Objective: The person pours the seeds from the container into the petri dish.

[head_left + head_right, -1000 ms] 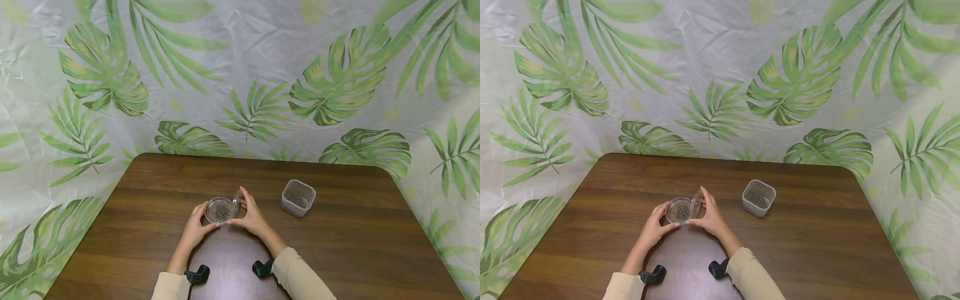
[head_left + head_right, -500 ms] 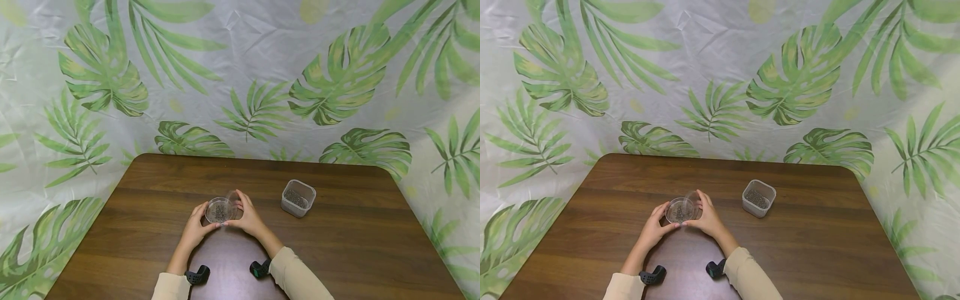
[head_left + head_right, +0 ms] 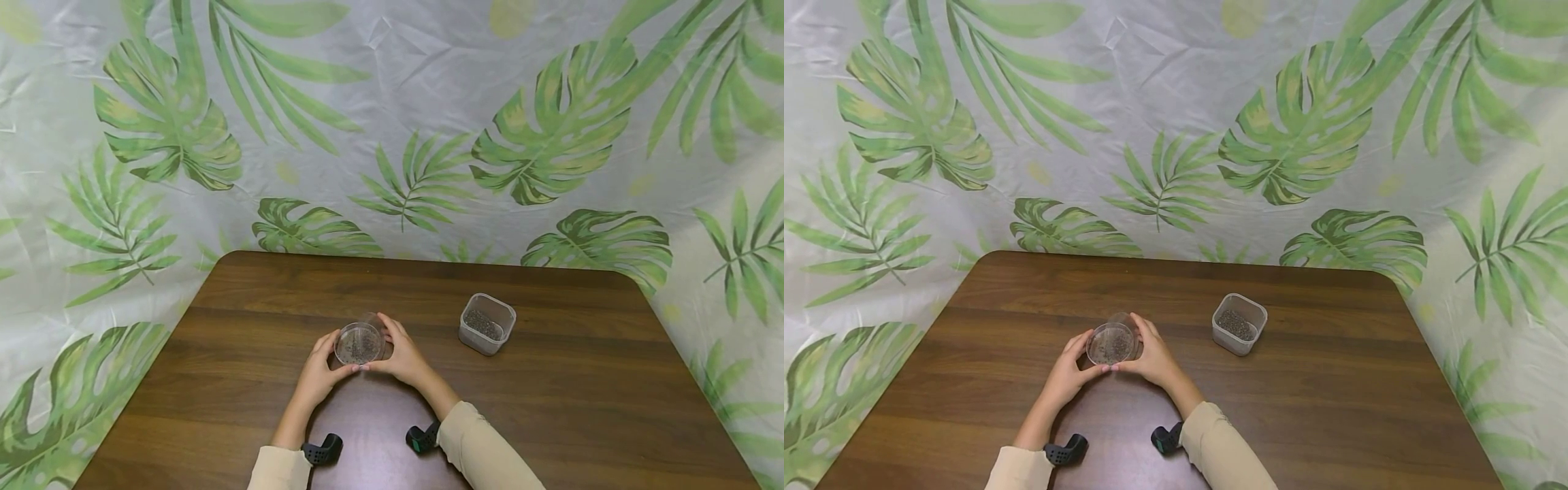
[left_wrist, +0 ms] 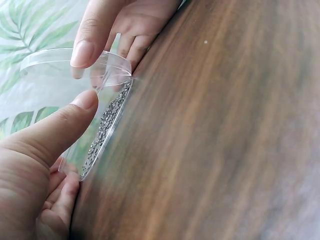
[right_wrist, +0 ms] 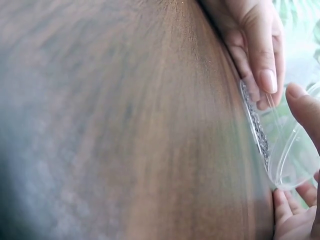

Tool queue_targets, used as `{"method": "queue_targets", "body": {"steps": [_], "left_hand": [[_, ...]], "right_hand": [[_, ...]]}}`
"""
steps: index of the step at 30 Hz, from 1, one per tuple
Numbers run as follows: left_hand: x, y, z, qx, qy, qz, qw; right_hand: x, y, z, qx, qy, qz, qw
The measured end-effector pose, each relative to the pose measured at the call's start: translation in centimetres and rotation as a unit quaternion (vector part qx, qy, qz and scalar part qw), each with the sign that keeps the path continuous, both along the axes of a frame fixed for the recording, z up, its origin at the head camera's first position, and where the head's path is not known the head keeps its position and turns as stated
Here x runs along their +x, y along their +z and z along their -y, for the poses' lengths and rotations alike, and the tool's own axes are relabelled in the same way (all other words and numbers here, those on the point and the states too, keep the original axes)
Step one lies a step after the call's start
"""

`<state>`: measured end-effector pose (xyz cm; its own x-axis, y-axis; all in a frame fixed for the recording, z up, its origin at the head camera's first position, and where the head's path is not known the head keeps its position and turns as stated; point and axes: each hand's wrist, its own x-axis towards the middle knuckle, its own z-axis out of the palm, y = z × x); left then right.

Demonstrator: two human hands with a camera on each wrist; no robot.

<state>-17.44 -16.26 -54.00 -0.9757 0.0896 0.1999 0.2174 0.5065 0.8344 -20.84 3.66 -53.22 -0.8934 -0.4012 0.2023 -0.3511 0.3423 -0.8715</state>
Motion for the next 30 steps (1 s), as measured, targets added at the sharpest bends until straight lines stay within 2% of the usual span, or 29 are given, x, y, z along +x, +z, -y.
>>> {"method": "queue_targets", "body": {"steps": [8,16,30], "left_hand": [[-0.02,-0.11,0.03,0.003,0.000,0.002,1.0000],[-0.07,-0.14,0.03,-0.006,0.000,0.004,1.0000],[-0.04,-0.10,-0.04,0.006,-0.002,0.001,1.0000]], "right_hand": [[-0.08,-0.01,0.02,0.001,0.009,0.003,1.0000],[-0.11,0.01,0.00,0.020,0.013,-0.015,0.9996],[-0.09,-0.14,0.04,0.029,0.019,-0.031,0.9989]]}}
